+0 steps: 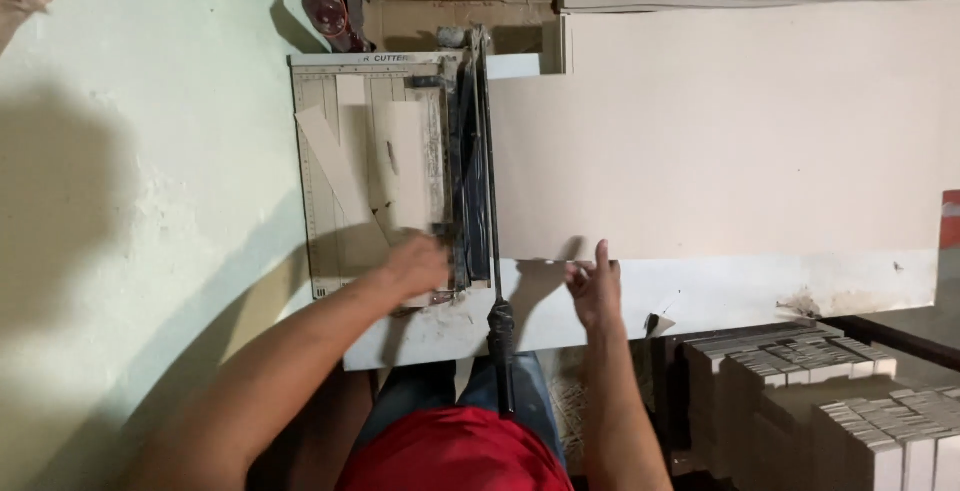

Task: The person uses a manual paper cutter to trim large sheets of cardboard into smaller rectangular pieces. They align each sheet, pull the cutter handle to slice, then stack the cut pieces on the table.

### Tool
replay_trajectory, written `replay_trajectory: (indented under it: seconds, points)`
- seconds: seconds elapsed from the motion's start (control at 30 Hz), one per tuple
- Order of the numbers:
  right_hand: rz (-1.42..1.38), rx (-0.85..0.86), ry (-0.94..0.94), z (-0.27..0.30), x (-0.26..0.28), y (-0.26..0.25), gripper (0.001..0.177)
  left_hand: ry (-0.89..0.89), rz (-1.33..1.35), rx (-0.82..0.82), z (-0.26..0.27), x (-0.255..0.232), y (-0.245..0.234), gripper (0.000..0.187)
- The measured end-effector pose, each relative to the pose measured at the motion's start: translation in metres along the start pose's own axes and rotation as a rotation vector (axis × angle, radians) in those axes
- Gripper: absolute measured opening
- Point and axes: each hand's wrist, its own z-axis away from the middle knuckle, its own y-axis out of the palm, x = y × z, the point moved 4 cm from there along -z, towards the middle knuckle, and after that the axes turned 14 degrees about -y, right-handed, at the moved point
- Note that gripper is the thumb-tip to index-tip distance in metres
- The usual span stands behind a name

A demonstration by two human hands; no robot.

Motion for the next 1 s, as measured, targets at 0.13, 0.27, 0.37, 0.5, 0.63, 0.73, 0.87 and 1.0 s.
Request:
replay_trajectory:
  seconds: [0.13,0.27,0.37,0.5,0.63,0.73,0.87,1.0]
  points:
    - [-0.117,0.109,-0.039,-0.033,-0.028,-0.041,0.031,-0.062,1.756,0.534,0.056,0.175,0.095,0.008]
    - [-0.023,0.116,-0.018,-0.018,-0.045,-0.044,0.032,-0.964,1.990,1.289,0.081,0.256,0.153,0.024]
    - [-0.013,0.142,0.006,-0.005,-0.041,-0.018,0.040,-1.366,2.012,1.629,0.062,0.118,0.131,0.116]
    - [0.001,0.137,0.014,0.003,-0.049,-0.043,0.036,-1.351,2.012,1.656,0.043,0.115,0.137,0.101]
    - [0.135,0.236,-0.014,-0.001,-0.043,-0.023,0.027,-1.378,2.022,1.587,0.038,0.118,0.142,0.082]
    - [0.199,0.302,-0.028,-0.002,-0.027,0.005,0.031,-1.435,2.023,1.535,0.038,0.118,0.149,0.080]
    - [0.249,0.326,0.002,0.006,-0.018,0.014,0.036,-1.392,1.904,1.170,0.021,0.180,0.147,0.061]
    - [0.291,0.320,0.010,0.013,-0.014,0.023,0.038,-1.042,2.235,1.039,-0.034,0.210,0.112,0.085]
